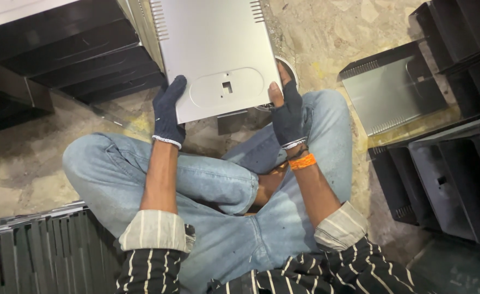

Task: The person assembles metal electronic enclosures or cases using a hammer and fasteners.

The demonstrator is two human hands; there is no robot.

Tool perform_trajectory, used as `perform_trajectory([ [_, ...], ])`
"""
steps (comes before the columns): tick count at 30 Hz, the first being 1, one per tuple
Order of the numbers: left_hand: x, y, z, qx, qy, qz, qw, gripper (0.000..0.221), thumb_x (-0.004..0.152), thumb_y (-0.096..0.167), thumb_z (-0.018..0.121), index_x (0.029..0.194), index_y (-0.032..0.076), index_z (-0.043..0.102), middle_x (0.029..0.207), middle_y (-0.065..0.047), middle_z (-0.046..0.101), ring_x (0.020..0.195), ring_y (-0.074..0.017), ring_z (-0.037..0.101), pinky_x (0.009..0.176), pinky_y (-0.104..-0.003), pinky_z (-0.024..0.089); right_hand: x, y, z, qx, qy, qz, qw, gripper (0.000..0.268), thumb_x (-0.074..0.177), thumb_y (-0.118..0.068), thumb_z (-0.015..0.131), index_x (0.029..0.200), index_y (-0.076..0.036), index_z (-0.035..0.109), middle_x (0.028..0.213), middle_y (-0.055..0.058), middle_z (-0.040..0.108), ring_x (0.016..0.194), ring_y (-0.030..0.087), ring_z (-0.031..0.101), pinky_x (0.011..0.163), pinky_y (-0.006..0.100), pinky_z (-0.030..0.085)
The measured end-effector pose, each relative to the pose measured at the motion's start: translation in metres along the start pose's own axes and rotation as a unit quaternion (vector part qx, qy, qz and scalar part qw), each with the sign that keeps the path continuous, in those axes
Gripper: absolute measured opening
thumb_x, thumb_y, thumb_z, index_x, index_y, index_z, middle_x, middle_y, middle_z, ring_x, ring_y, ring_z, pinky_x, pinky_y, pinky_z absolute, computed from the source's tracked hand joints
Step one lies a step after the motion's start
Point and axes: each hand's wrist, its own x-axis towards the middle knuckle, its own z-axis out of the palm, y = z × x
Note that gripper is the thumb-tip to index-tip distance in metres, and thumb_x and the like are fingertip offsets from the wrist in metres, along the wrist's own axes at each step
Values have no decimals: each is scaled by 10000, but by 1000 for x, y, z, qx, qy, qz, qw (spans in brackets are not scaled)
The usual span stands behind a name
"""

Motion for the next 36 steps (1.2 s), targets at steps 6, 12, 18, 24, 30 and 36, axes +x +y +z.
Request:
perform_trajectory([
  [6,-4,5,6,10,0,-1,1000,452,866,159,787,1266,-19,672,1126,-84,729,960,-186,718,853,-313,582,-1,3,0,38,0,11,999,559,1092,-273,530,1533,54,427,1465,153,584,1335,211,553,1167,343,421],
  [12,-1,3,3,6,3,-8,1000,458,876,145,794,1274,-46,670,1123,-100,730,952,-199,724,841,-321,589,1,-5,-1,10,-13,7,1000,555,1097,-282,510,1537,48,428,1461,150,591,1331,211,563,1162,338,429],
  [18,1,0,1,-5,-8,1,1000,482,877,149,784,1302,-35,652,1139,-93,729,957,-192,722,846,-313,589,1,1,-1,25,-11,3,1000,560,1099,-276,516,1542,50,415,1465,153,585,1330,205,561,1164,336,427],
  [24,-1,2,2,9,1,-3,1000,482,878,155,781,1302,-36,654,1139,-94,730,961,-189,722,853,-310,587,1,6,-1,32,-8,9,999,553,1098,-264,521,1542,49,415,1454,141,582,1318,197,558,1155,329,429],
  [30,0,2,1,26,9,-6,1000,482,864,162,789,1284,-41,668,1139,-97,734,961,-194,723,860,-318,588,14,-17,-12,-113,16,63,991,485,1069,-310,496,1429,7,563,1209,139,710,996,177,645,885,300,530],
  [36,-5,3,5,11,-1,3,1000,486,857,160,795,1285,-29,663,1144,-88,728,966,-190,720,855,-317,575,109,112,-50,-220,-89,39,971,324,927,-293,723,1022,17,705,938,184,770,861,271,765,746,367,598],
])
